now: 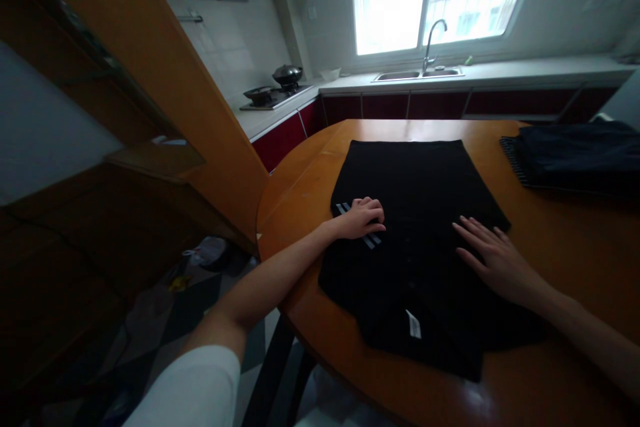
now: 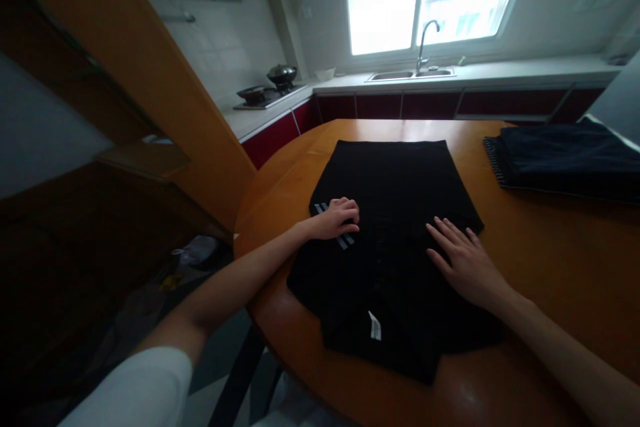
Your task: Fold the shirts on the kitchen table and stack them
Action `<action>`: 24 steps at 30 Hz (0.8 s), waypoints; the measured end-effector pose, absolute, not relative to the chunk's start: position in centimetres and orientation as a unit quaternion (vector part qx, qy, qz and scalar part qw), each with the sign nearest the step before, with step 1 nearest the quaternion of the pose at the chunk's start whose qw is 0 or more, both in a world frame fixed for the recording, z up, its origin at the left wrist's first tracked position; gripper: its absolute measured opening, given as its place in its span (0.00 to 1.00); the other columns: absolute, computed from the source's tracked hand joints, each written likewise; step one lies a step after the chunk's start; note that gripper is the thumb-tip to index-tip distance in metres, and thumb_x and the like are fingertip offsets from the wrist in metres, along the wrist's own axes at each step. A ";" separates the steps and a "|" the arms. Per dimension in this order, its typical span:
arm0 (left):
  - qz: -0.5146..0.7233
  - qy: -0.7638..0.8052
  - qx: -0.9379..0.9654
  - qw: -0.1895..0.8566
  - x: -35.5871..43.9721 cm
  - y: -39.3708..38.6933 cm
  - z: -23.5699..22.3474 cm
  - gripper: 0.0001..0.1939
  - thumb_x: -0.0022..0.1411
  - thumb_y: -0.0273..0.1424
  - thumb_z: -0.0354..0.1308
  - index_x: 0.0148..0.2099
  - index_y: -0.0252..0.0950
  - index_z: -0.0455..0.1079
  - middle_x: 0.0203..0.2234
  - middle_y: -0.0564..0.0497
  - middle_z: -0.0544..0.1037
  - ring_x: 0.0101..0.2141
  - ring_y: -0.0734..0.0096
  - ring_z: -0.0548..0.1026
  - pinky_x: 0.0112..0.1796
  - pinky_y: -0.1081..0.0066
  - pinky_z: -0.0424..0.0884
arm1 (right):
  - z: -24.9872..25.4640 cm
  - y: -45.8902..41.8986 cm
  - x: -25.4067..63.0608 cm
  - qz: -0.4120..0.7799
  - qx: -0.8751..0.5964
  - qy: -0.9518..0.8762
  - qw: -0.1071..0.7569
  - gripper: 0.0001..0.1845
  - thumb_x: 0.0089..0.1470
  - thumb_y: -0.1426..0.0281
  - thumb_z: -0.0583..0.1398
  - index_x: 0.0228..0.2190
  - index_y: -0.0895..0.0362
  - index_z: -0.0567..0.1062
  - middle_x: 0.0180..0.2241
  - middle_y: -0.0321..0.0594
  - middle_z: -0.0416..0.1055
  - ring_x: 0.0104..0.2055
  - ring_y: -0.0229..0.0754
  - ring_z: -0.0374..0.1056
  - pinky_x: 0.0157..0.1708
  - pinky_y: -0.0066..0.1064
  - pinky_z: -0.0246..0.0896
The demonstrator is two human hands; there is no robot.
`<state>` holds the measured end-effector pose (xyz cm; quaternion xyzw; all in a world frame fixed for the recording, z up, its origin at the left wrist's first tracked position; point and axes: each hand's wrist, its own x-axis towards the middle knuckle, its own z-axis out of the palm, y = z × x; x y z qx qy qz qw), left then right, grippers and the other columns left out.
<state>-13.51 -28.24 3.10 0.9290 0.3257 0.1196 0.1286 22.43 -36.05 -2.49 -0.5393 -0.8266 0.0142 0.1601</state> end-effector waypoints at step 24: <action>0.109 0.352 0.913 0.175 -18.1 -38.3 5.5 0.25 0.76 0.41 0.42 0.72 0.46 0.52 0.69 0.48 0.58 0.70 0.60 0.50 0.67 0.50 0.46 | -2.6 -36.1 22.4 0.012 -0.538 -0.826 0.167 0.34 0.65 0.53 0.46 0.66 0.53 0.61 0.69 0.46 0.52 0.71 0.54 0.48 0.67 0.57 0.43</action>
